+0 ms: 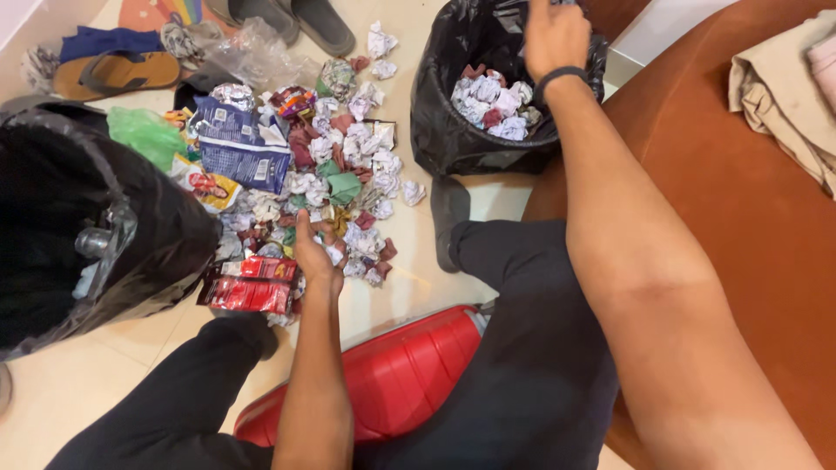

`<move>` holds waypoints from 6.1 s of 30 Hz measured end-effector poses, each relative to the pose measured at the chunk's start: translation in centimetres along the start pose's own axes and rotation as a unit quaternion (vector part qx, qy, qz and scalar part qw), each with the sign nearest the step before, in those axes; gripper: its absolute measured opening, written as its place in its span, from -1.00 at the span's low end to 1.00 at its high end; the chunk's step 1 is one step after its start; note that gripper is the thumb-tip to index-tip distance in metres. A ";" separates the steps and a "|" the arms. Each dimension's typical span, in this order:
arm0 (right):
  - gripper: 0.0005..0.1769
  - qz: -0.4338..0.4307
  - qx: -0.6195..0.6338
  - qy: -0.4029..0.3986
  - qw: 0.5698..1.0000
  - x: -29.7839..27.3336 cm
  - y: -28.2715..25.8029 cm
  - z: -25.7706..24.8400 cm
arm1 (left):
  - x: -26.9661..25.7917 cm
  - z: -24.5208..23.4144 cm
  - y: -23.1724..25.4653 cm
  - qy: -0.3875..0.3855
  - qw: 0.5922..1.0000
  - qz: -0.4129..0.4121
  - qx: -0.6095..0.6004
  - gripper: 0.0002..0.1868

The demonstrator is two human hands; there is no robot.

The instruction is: The person sits on a red stool and sorts a pile of crumpled paper and packaging waste on the floor. They pick up items by hand and place them into two black trash bags positioned on either side.

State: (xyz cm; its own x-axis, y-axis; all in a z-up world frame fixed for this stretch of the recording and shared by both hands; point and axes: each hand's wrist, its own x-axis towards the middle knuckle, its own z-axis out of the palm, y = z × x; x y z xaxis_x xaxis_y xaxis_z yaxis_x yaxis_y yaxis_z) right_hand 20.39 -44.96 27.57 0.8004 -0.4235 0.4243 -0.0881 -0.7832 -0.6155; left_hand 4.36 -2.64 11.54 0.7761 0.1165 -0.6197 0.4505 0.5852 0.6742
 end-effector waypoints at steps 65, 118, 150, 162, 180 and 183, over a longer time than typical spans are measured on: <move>-0.38 -0.014 -0.141 -0.374 0.917 -33.0 -2.9 19.4 | 0.2 -8.7 -10.8 0.091 0.772 0.223 0.588 -0.68; -0.78 -0.053 -0.107 -0.470 0.875 -43.1 -0.6 19.8 | 0.4 -8.7 -9.3 0.225 0.790 -0.007 0.571 -0.39; -0.76 0.415 0.550 -0.307 0.656 -32.5 -6.8 19.5 | 0.7 -1.3 -5.2 -0.141 0.990 -0.013 -0.022 -0.85; -0.95 0.296 0.630 -0.277 0.663 -26.7 -14.5 11.4 | -6.1 5.9 3.0 -0.124 0.937 0.260 0.199 -0.82; -0.86 0.102 0.362 -0.239 0.895 -4.0 -9.2 2.7 | -5.5 9.6 2.3 -0.278 0.949 0.001 -0.146 -0.92; -0.64 0.055 0.252 -0.191 0.947 -2.6 -4.0 1.3 | -5.5 10.5 1.8 -0.290 0.946 -0.023 -0.145 -0.89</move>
State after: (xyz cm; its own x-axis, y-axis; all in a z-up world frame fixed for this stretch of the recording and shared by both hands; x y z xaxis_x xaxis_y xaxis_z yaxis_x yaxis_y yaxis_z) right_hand 19.37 -40.16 28.06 0.9676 -0.2185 0.1263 0.0332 -0.3857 -0.9220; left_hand 5.52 -10.70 20.39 0.9078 -0.3252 -0.2647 0.4153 0.7842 0.4610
